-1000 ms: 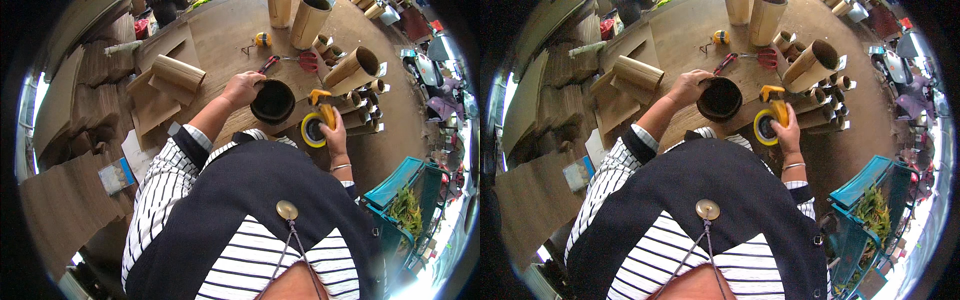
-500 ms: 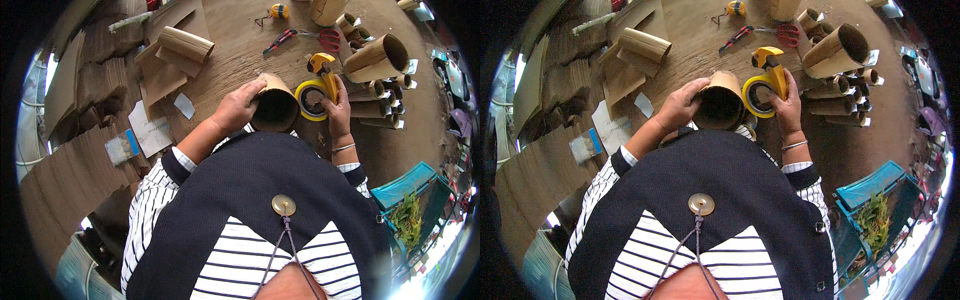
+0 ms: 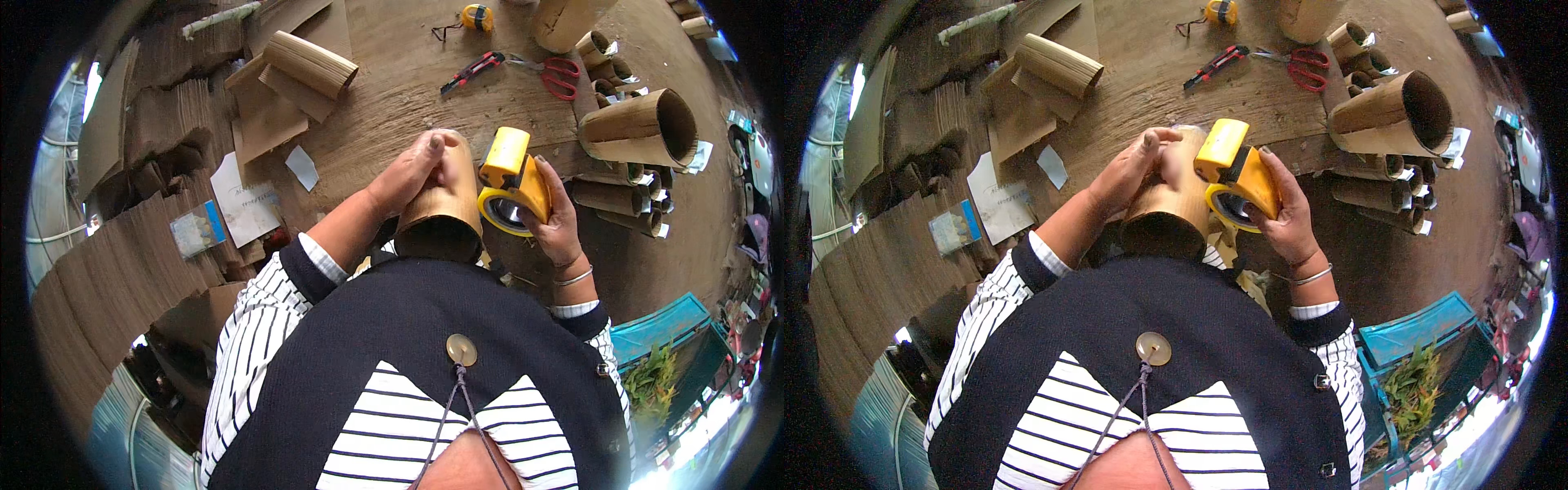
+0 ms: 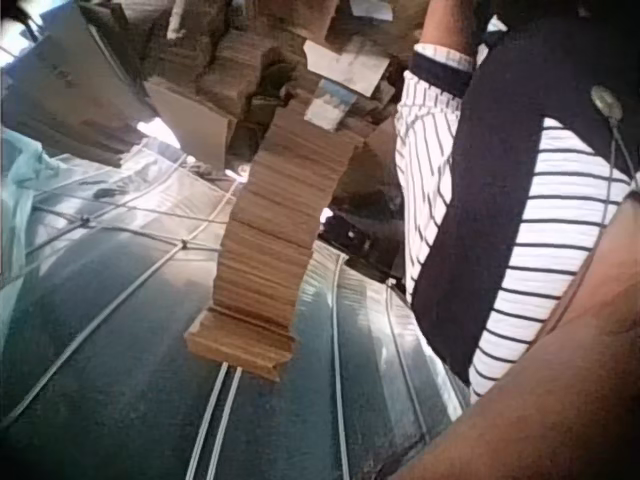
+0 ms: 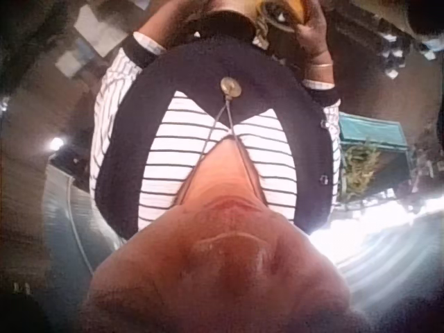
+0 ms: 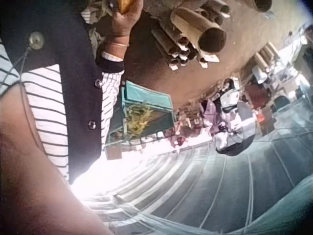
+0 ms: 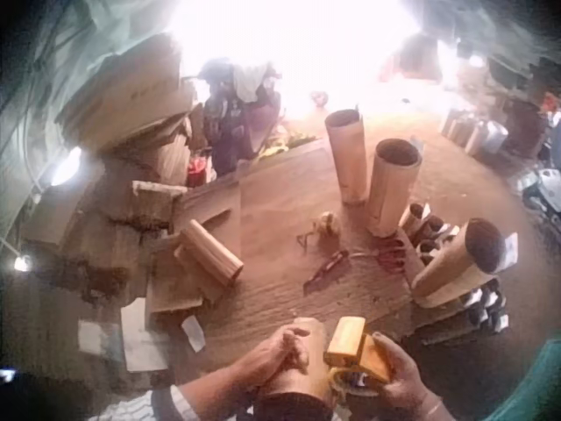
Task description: The person places a small potted plant inside a corrugated cardboard tube, then secures the tube with yellow tape. They trim the tube's edge with scissors, attach a small paper label, and place the finished unit among other similar tubes on the floor.
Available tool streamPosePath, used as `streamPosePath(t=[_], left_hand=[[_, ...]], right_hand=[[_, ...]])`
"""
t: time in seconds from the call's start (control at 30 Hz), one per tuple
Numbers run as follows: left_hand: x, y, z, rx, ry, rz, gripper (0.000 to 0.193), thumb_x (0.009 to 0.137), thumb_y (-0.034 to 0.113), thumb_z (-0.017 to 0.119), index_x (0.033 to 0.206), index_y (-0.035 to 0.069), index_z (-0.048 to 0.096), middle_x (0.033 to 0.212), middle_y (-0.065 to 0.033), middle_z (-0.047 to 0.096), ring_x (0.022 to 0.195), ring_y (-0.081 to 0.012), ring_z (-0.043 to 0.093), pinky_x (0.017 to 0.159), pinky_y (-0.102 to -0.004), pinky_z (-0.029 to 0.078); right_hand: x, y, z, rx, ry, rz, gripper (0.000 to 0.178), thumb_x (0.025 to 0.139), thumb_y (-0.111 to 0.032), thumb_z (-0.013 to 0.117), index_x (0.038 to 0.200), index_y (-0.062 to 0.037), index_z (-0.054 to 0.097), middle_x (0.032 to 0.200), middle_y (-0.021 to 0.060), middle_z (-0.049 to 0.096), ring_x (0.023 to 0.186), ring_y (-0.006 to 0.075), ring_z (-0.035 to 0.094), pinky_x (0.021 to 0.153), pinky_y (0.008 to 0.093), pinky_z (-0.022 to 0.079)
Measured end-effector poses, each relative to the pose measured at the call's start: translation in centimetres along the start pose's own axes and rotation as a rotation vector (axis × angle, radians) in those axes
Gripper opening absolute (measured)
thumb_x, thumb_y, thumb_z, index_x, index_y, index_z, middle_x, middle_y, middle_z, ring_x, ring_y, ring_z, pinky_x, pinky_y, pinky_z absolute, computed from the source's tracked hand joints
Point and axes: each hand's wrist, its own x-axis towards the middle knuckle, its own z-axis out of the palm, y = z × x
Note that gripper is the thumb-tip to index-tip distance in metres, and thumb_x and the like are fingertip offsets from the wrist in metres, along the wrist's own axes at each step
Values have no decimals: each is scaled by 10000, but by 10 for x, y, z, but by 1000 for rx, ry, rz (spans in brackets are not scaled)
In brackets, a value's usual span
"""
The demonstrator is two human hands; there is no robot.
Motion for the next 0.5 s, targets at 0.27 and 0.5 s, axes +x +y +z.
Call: streamPosePath(t=[0.27,0.5], left_hand=[[2,18,3,-280,135,110,295,877,76,598,1145,44,478,726,55,481,663,-45,471,596,-196,403],[-58,-25,-65,-161,476,-210,257,839,98,623,1066,74,507,773,9,532,659,-96,505,584,-259,459]], right_hand=[[30,-35,-23,-174,-250,52,739,632,125,648,1341,-9,492,1110,87,570,1065,188,555,982,277,397],[75,-17,-32,-79,-469,312,648,682,85,637,1314,-1,522,1304,106,555,1195,163,509,1052,283,359]])
